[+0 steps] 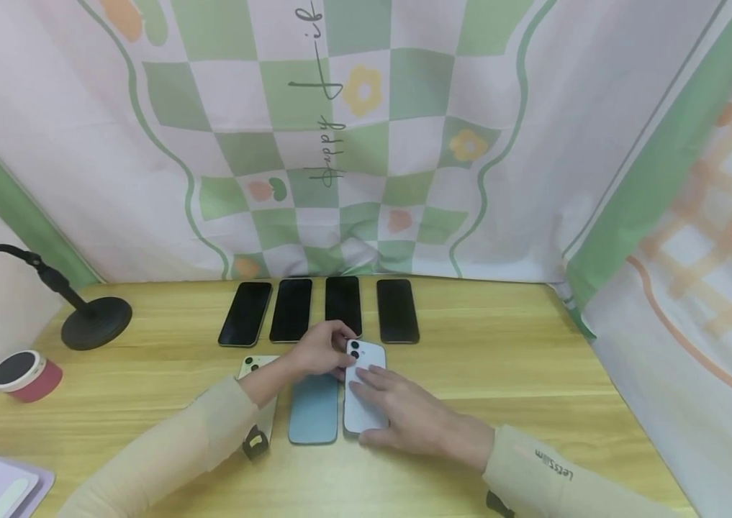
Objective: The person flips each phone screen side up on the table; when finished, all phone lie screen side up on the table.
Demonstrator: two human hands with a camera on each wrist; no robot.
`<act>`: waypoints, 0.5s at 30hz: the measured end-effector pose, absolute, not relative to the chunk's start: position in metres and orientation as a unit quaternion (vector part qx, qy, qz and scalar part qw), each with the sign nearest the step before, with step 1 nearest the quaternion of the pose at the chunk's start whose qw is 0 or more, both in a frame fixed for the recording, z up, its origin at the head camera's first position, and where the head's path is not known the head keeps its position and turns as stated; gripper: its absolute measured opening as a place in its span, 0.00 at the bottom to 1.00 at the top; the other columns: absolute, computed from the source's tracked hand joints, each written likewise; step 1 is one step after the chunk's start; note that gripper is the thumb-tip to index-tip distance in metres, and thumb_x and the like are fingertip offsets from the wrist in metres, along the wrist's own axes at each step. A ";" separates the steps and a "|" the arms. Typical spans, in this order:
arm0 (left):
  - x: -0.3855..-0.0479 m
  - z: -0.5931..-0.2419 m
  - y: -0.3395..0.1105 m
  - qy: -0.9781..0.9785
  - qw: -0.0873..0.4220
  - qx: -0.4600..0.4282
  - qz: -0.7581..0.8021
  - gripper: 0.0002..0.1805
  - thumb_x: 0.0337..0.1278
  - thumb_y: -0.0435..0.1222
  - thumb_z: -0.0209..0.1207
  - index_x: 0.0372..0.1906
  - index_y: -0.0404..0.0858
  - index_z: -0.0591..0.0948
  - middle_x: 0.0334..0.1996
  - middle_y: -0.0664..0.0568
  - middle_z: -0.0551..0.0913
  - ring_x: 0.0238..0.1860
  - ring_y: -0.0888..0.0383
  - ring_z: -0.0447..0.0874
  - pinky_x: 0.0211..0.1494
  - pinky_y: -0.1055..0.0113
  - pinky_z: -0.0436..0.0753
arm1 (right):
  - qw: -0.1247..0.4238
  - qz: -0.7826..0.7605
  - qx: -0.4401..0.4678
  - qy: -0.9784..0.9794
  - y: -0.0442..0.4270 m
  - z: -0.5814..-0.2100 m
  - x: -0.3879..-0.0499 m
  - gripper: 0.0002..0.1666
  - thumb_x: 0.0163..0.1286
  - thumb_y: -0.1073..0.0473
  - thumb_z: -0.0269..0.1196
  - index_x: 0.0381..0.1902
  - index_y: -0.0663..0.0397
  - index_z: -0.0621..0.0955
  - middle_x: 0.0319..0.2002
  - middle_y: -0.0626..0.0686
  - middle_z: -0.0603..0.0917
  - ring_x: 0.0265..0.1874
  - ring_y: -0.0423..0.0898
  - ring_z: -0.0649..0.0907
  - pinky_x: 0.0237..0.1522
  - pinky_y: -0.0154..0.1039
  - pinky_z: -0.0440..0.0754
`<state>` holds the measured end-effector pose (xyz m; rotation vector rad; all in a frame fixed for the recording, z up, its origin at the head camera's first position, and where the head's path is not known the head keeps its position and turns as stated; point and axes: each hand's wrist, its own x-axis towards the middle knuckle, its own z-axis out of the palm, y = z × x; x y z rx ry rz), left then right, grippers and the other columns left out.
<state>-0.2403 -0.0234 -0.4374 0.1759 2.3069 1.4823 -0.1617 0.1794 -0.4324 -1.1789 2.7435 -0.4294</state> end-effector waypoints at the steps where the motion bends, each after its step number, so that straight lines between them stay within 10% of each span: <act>1: -0.240 -0.437 -0.022 0.823 0.193 0.062 0.530 0.23 0.54 0.22 0.68 0.57 0.30 0.79 0.44 0.39 0.85 0.31 0.53 0.88 0.32 0.66 0.91 | 0.062 -0.142 -0.390 0.908 0.180 -0.432 -0.162 0.46 0.65 0.41 0.71 0.73 0.59 0.73 0.76 0.64 0.72 0.73 0.64 0.75 0.71 0.59 0.77; 15: -0.246 -0.397 -0.006 0.925 0.149 0.085 0.340 0.13 0.51 0.27 0.62 0.44 0.32 0.84 0.34 0.42 0.92 0.20 0.56 0.91 0.29 0.71 0.84 | 0.085 -0.379 -0.239 0.890 0.183 -0.408 -0.165 0.27 0.76 0.57 0.63 0.64 0.72 0.78 0.64 0.72 0.81 0.55 0.66 0.88 0.51 0.45 0.91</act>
